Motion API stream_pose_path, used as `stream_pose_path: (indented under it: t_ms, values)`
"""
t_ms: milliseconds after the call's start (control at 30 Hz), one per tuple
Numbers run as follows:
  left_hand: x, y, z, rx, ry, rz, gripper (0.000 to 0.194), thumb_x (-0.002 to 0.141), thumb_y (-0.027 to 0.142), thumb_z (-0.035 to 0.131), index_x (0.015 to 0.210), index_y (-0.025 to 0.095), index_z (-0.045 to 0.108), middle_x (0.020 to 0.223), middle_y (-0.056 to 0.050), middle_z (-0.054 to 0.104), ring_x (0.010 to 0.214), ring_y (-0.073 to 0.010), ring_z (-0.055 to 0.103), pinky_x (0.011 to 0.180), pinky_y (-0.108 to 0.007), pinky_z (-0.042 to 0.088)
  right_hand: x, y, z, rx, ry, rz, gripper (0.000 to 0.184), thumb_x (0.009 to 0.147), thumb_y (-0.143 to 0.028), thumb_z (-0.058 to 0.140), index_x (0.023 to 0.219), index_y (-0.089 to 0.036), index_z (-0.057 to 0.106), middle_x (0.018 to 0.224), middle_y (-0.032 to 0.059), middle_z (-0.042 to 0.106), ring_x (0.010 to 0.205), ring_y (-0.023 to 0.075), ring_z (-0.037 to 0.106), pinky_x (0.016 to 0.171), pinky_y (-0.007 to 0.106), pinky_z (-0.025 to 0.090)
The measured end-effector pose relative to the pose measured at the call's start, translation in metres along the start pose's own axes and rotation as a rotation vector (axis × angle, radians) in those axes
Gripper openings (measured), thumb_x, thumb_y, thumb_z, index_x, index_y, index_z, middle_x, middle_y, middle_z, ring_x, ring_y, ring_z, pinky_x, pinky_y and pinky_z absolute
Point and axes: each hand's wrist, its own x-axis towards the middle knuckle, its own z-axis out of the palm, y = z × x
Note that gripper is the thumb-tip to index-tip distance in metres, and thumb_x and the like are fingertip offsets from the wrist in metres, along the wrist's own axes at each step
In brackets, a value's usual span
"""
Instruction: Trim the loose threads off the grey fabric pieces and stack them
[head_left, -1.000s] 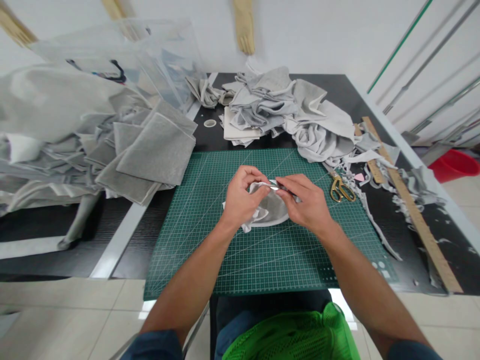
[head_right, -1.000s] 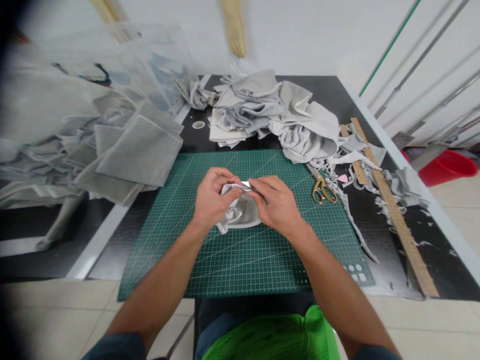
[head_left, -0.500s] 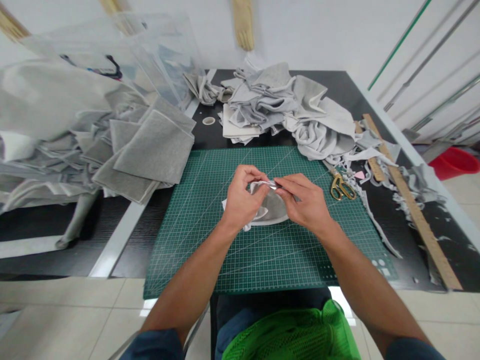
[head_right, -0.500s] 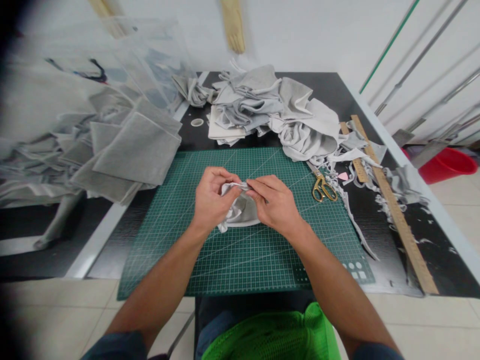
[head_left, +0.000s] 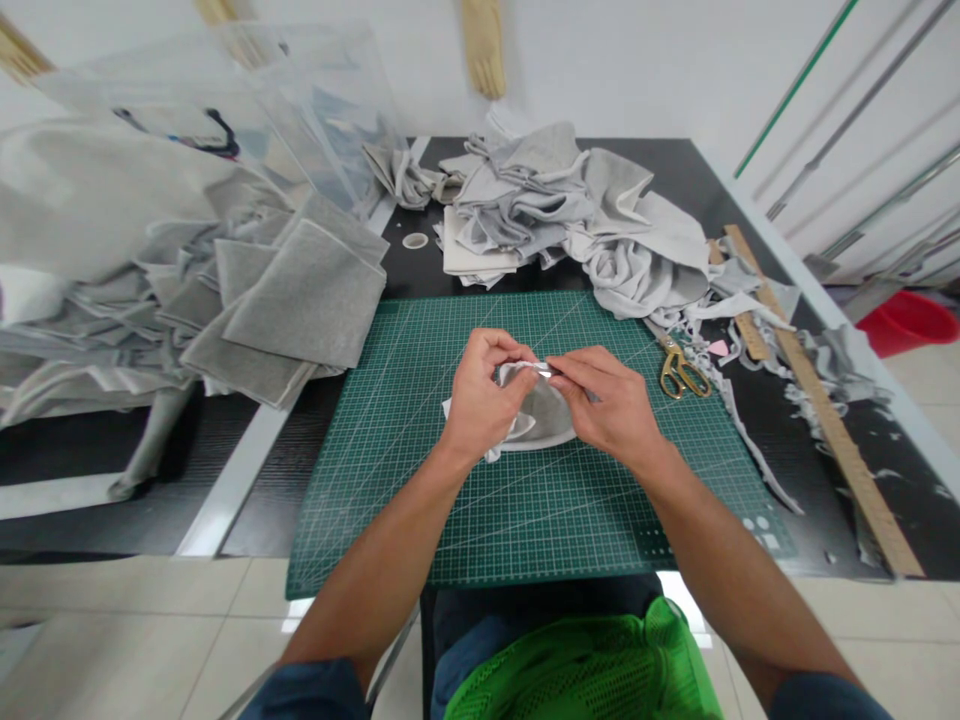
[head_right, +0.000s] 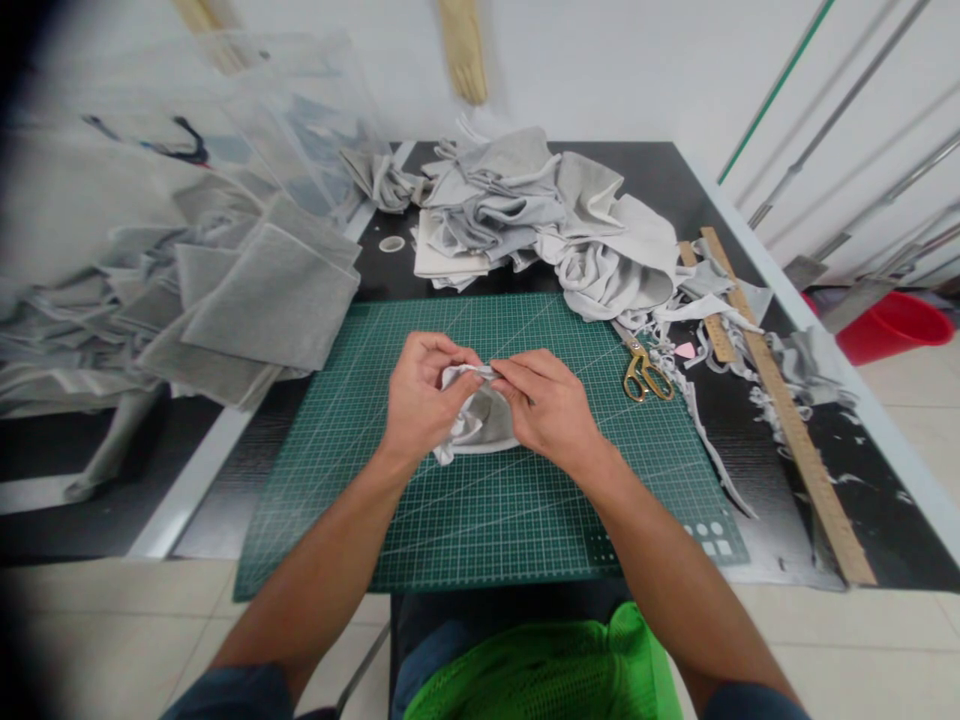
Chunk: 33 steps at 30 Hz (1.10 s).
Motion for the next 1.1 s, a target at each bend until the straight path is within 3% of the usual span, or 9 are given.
stream_pose_path:
  t_ms: [633, 767, 933, 1100]
  values:
    - [0.001, 0.002, 0.002, -0.03, -0.024, -0.021, 0.039, 0.08, 0.012, 0.073, 0.102, 0.025, 0.043, 0.088, 0.001, 0.071, 0.079, -0.0143, 0.068, 0.074, -0.03, 0.051, 0.001, -0.001, -0.001, 0.016, -0.007, 0.052, 0.022, 0.101, -0.027, 0.057, 0.109, -0.023, 0.077, 0.098, 0.0081, 0.077, 0.092, 0.0224, 0.07, 0.084, 0.04, 0.058]
    - [0.001, 0.001, -0.001, 0.033, -0.009, -0.011, 0.033, 0.081, 0.012, 0.071, 0.103, 0.024, 0.049, 0.089, 0.001, 0.067, 0.08, -0.0145, 0.065, 0.073, -0.03, 0.05, 0.001, 0.002, -0.002, 0.063, 0.032, 0.17, 0.021, 0.101, -0.03, 0.057, 0.112, -0.023, 0.074, 0.102, 0.008, 0.075, 0.093, 0.0223, 0.069, 0.084, 0.039, 0.057]
    - [0.005, 0.001, -0.007, 0.091, 0.018, 0.008, 0.023, 0.082, 0.011, 0.066, 0.1, 0.022, 0.057, 0.091, -0.001, 0.062, 0.082, -0.0149, 0.06, 0.073, -0.029, 0.047, 0.0, 0.018, -0.002, 0.19, 0.162, 0.428, 0.028, 0.098, -0.044, 0.061, 0.112, -0.022, 0.069, 0.1, 0.0063, 0.073, 0.085, 0.0199, 0.066, 0.076, 0.035, 0.055]
    - [0.007, 0.0, -0.009, 0.039, 0.005, -0.022, 0.022, 0.082, 0.013, 0.067, 0.1, 0.023, 0.059, 0.09, -0.002, 0.062, 0.082, -0.016, 0.059, 0.073, -0.03, 0.047, 0.003, 0.021, -0.005, 0.357, 0.091, 0.56, 0.035, 0.091, -0.05, 0.069, 0.109, -0.02, 0.069, 0.089, 0.0022, 0.068, 0.074, 0.015, 0.057, 0.067, 0.029, 0.049]
